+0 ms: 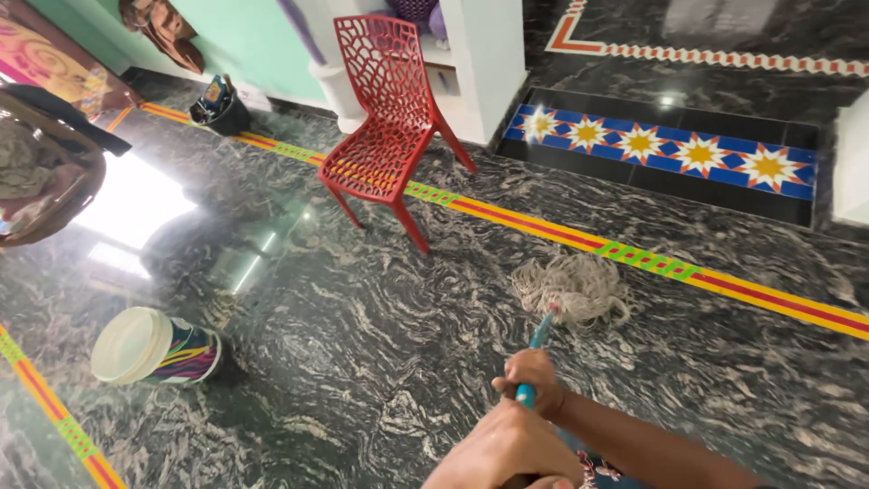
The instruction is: The person cleans the floor using a mop, moving it across a dark marbled surface and along the edges of walls and furniture.
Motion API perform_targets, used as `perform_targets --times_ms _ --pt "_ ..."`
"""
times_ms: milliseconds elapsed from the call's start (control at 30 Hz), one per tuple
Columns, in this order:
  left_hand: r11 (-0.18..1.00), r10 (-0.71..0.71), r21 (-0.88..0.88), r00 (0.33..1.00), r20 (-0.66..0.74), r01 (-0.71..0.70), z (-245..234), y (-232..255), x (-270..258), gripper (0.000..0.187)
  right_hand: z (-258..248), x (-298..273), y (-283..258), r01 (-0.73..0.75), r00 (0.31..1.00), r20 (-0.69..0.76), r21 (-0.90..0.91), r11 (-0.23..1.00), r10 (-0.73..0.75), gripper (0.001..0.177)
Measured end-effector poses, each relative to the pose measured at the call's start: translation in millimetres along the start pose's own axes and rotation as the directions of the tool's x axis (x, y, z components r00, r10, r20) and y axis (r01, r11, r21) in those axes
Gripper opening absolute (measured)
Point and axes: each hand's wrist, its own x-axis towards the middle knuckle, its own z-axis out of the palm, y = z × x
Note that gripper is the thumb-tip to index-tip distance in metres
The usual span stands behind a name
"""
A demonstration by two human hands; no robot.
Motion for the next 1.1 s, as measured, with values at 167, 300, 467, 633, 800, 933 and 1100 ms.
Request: perform_targets --times_ms 167,300,467,633,800,933,1100 --pt "0.999 0.042 -0.033 0.999 0.01 -0.042 9 -50 52 0.028 -25 -36 107 0.03 0.999 -0.012 0.065 0.997 -0.03 0.014" --pt "0.995 0.093 0.04 0.977 -0.19 -0.087 39 -130 110 0.014 -57 -37 152 -0.635 0.73 0.081 0.448 0.629 0.679 0.035" --pt "0.972 0.172 0.189 0.969 -0.176 -0.138 71 -234 158 0.014 -97 11 164 -0.668 0.737 -0.056 -0.211 0.713 0.674 0.026" --pt "0.929 0.17 0.348 0.981 -0.096 -0.127 105 -281 161 0.011 -122 -7 147 -0.495 0.831 0.102 -0.312 0.811 0.547 0.059" --pt "0.972 0.059 0.23 0.996 -0.07 -0.041 95 -232 137 0.012 -94 5 103 -0.695 0.659 0.013 -0.374 0.614 0.752 0.04" --pt "0.985 0.029 0.171 0.982 -0.189 0.004 55 -158 112 0.016 -73 67 57 -0.502 0.792 0.053 -0.511 0.698 0.608 0.024" --pt "0.995 -0.045 0.07 0.966 -0.254 0.064 2 -68 41 0.015 -30 123 -18 -0.468 0.764 0.249 -0.422 0.777 0.595 0.027"
